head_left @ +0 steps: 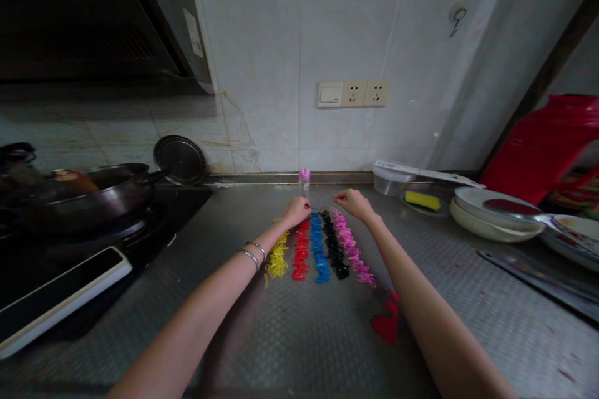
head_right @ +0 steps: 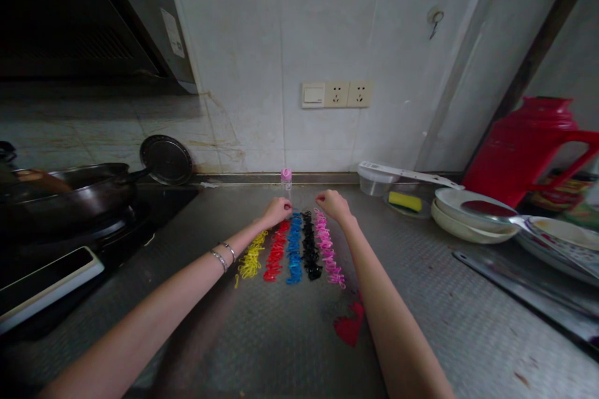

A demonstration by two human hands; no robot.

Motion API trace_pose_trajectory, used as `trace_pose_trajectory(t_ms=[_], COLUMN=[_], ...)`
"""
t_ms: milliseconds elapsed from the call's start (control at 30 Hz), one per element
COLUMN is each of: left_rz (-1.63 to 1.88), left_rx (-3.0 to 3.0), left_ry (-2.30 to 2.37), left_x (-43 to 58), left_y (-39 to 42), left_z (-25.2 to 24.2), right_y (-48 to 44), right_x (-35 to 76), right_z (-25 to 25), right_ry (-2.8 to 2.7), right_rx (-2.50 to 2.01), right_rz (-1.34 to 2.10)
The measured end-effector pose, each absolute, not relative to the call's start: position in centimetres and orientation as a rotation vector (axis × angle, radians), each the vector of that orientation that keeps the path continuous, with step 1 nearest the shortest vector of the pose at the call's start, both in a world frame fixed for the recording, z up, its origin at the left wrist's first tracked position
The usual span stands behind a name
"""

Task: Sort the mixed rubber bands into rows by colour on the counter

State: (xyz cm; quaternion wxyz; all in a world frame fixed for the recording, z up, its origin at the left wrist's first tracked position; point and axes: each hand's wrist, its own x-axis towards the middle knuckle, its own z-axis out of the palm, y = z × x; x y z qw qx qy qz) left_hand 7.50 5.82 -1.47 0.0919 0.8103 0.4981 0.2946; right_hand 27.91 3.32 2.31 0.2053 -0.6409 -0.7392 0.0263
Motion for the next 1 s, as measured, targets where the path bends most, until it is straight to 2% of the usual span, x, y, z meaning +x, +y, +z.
trace_pose_trajectory(t_ms=[200,1000], left_rz=[0.725,0.679], left_rx=[2.409,2.317], left_ry=[1.552,1.699], left_x=[8.9,8.7], left_y=[5.9,6.6], left_z=[-1.7,-2.4], right_y=[3.2,3.4], right_x=[28.0,28.3], right_z=[2.4,2.0], right_ry=[-2.055,-2.083], right_rx=[-1.806,-1.806], right_rz=[0.061,0.036])
